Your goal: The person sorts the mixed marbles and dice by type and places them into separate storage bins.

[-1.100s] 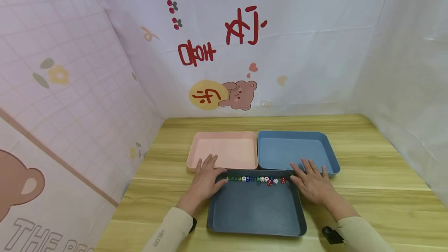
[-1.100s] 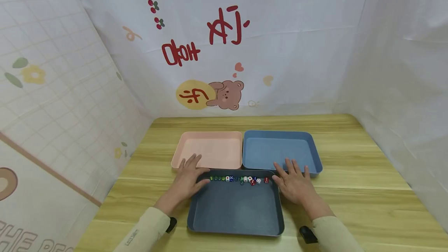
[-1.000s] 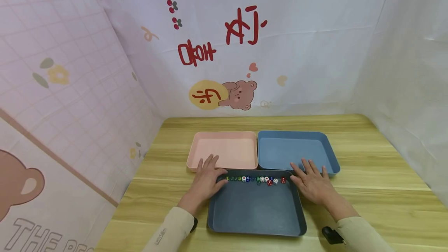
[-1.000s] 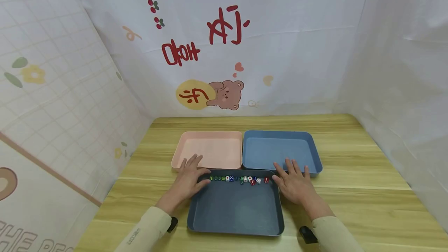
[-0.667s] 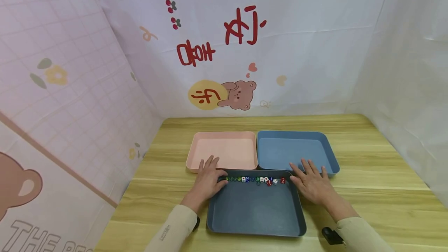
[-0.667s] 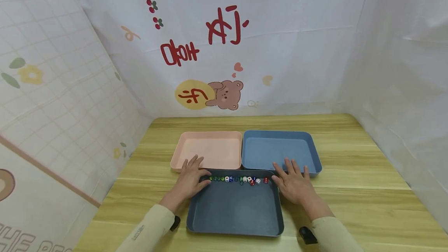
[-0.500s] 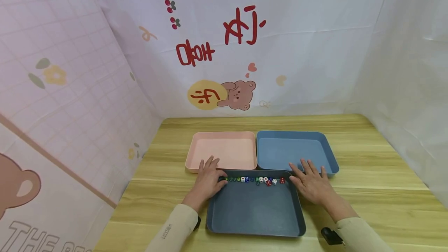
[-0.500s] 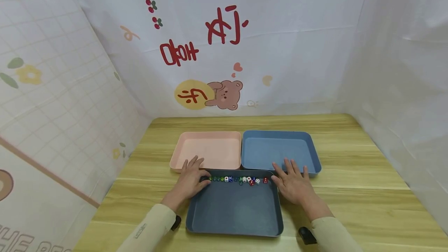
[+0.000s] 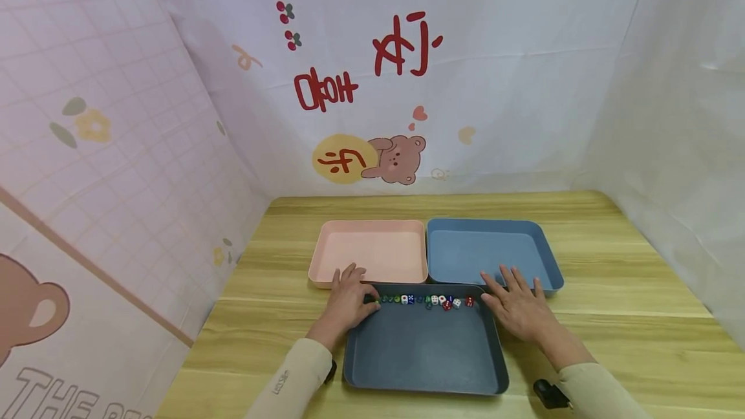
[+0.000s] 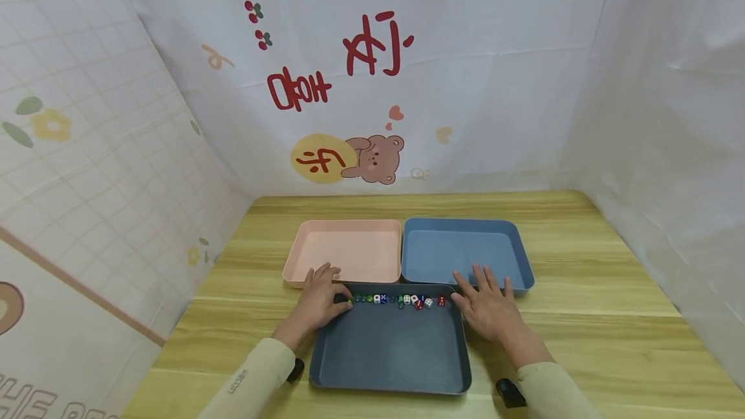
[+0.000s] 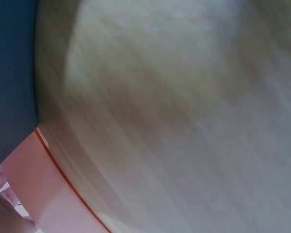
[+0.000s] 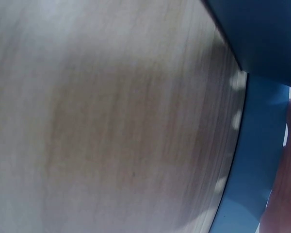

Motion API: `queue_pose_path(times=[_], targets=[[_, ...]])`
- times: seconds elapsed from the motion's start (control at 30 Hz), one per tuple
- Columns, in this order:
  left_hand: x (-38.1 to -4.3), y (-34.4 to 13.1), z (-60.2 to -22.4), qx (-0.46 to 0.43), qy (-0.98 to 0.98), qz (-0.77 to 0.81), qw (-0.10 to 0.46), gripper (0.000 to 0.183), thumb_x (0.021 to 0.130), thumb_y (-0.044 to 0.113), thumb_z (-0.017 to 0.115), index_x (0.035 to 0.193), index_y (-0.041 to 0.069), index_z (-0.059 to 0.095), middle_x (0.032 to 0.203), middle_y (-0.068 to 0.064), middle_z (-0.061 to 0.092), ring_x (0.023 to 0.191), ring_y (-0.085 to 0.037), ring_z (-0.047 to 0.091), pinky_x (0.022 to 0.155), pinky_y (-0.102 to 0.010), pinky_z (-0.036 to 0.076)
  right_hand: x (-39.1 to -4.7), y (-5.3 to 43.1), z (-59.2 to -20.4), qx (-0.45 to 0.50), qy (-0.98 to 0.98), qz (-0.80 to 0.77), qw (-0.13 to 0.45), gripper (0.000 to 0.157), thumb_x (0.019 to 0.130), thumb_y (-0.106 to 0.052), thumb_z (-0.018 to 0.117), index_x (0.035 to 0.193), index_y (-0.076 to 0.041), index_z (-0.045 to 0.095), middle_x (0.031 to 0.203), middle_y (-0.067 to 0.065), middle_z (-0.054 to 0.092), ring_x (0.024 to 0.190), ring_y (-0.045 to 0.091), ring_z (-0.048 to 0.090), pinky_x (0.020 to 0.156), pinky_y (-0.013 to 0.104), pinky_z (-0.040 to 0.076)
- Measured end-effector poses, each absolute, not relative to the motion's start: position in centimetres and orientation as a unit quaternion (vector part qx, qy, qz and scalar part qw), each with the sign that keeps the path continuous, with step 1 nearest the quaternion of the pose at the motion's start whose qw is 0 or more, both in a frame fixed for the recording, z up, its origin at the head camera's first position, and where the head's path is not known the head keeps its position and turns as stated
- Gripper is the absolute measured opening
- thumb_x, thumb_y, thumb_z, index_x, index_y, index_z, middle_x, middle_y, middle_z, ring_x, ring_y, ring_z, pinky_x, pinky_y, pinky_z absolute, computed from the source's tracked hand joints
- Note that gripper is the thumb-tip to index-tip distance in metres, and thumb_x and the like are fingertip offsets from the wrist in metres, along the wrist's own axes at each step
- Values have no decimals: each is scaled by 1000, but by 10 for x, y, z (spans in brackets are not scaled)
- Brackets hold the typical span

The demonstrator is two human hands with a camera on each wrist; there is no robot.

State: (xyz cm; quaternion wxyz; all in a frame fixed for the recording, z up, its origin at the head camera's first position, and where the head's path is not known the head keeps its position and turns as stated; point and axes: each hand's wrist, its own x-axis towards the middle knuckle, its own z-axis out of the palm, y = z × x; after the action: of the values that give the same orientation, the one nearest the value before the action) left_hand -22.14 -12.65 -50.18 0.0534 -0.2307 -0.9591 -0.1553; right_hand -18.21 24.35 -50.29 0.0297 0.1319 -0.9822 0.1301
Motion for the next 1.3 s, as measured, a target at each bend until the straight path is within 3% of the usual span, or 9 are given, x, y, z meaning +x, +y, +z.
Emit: queue_pose_path(times=[0.4, 0.77, 0.93, 1.3], targets=[[-224, -127, -503, -212, -955, -199, 59, 8, 83, 28, 80, 87, 21, 77, 136, -19, 54, 138, -41, 34, 109, -70, 15, -182, 245, -504, 128, -982, 135, 22, 57, 105, -47, 41, 149, -13, 46, 155, 29, 28, 142, 52, 21, 105, 76, 9], [-225, -127, -493, -201, -938, -272, 70, 8, 81, 21, 82, 86, 16, 77, 131, -22, 56, 130, -43, 41, 106, -73, 15, -182, 245, -505, 130, -983, 129, 27, 56, 104, -47, 43, 148, -14, 48, 154, 29, 32, 141, 52, 24, 104, 76, 12], [-232, -127, -490, -191, -935, -285, 87, 8, 80, 20, 83, 85, 17, 77, 128, -22, 56, 125, -43, 44, 105, -69, 20, -184, 244, -504, 126, -983, 131, 25, 57, 104, -48, 42, 149, -13, 47, 154, 29, 30, 141, 52, 22, 105, 76, 10], [-244, -129, -475, -160, -927, -333, 72, 7, 84, 20, 77, 89, 15, 77, 133, -22, 53, 131, -43, 39, 112, -63, 15, -182, 243, -501, 126, -983, 130, 18, 56, 104, -47, 42, 149, -14, 47, 154, 29, 31, 141, 52, 22, 105, 76, 11]])
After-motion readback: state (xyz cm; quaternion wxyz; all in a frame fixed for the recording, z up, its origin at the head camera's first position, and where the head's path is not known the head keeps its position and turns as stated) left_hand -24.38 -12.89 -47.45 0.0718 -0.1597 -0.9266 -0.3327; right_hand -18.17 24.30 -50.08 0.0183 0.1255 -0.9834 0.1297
